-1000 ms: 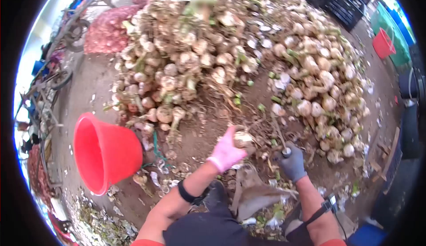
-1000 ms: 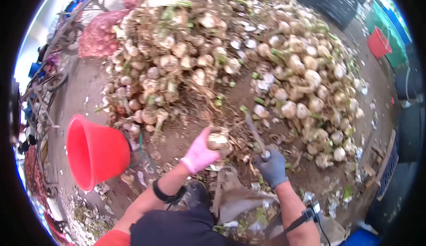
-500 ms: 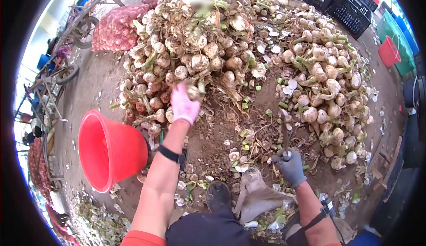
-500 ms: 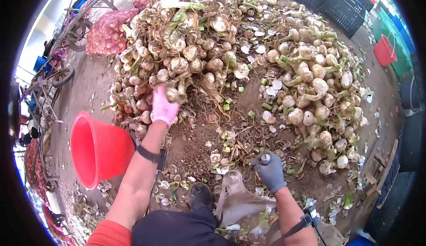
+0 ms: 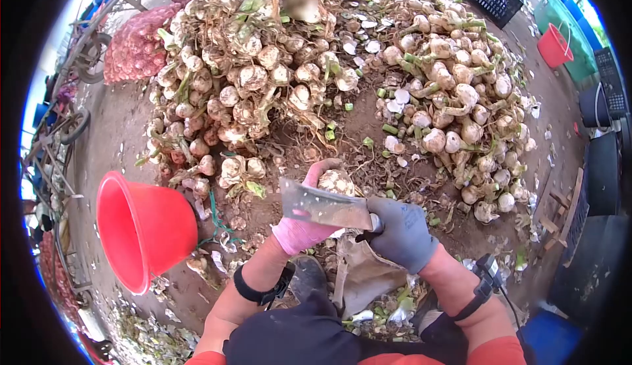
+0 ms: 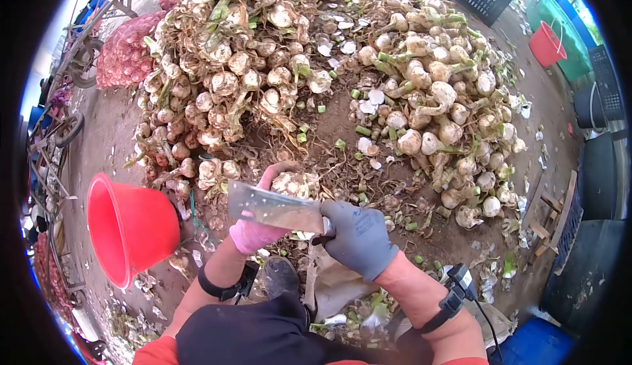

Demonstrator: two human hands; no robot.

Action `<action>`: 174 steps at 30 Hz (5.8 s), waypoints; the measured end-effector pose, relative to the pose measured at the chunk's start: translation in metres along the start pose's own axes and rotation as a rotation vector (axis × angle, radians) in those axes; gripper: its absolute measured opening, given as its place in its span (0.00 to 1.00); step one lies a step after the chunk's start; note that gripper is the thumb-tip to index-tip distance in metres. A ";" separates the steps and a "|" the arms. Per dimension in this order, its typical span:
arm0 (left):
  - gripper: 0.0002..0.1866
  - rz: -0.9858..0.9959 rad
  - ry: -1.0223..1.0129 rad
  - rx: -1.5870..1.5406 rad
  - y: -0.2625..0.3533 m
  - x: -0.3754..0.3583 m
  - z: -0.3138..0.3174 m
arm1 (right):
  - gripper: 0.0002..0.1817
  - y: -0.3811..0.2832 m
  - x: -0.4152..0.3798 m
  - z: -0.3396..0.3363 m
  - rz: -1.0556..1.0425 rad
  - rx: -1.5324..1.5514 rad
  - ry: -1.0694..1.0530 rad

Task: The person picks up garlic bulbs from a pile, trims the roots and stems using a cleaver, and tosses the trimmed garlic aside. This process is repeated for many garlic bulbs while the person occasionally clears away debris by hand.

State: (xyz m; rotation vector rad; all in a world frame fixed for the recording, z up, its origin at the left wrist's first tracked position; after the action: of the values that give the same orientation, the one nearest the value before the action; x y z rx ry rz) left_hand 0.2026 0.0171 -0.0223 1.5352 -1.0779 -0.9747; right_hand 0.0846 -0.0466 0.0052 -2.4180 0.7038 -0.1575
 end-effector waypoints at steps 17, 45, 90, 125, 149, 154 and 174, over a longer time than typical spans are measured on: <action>0.37 -0.356 0.190 -0.395 -0.020 -0.023 0.011 | 0.16 0.136 -0.026 0.019 0.388 0.021 0.210; 0.28 -0.326 0.298 -1.265 -0.065 0.008 0.012 | 0.05 0.145 -0.040 0.072 0.502 0.371 0.098; 0.43 -0.016 0.065 -0.048 -0.005 -0.024 0.001 | 0.11 0.017 -0.015 0.031 -0.043 -0.181 -0.095; 0.48 -0.331 0.112 -0.599 -0.023 -0.021 0.028 | 0.09 0.059 -0.005 0.006 0.257 0.433 0.039; 0.52 -0.009 0.184 -0.069 -0.022 -0.032 0.009 | 0.08 0.028 -0.014 0.049 -0.107 -0.117 0.076; 0.42 -0.228 0.302 -0.147 -0.015 -0.034 0.001 | 0.09 0.098 -0.008 0.064 0.228 -0.244 0.016; 0.24 -0.417 0.386 -1.362 -0.090 -0.031 0.008 | 0.13 0.027 -0.026 0.034 0.056 0.145 0.114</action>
State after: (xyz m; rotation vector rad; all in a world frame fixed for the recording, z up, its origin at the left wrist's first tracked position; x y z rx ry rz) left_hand 0.2016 0.0559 -0.1097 0.6925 0.2778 -1.2092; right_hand 0.0592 -0.0336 -0.0371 -2.2627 0.7832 -0.3148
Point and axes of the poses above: each hand's wrist, its own x-axis towards the middle knuckle, its own z-axis out of the palm, y = z × x, the point moved 10 cm from there along x, towards the middle knuckle, and after that the axes turned 9 degrees about -x, right-handed, at the moved point
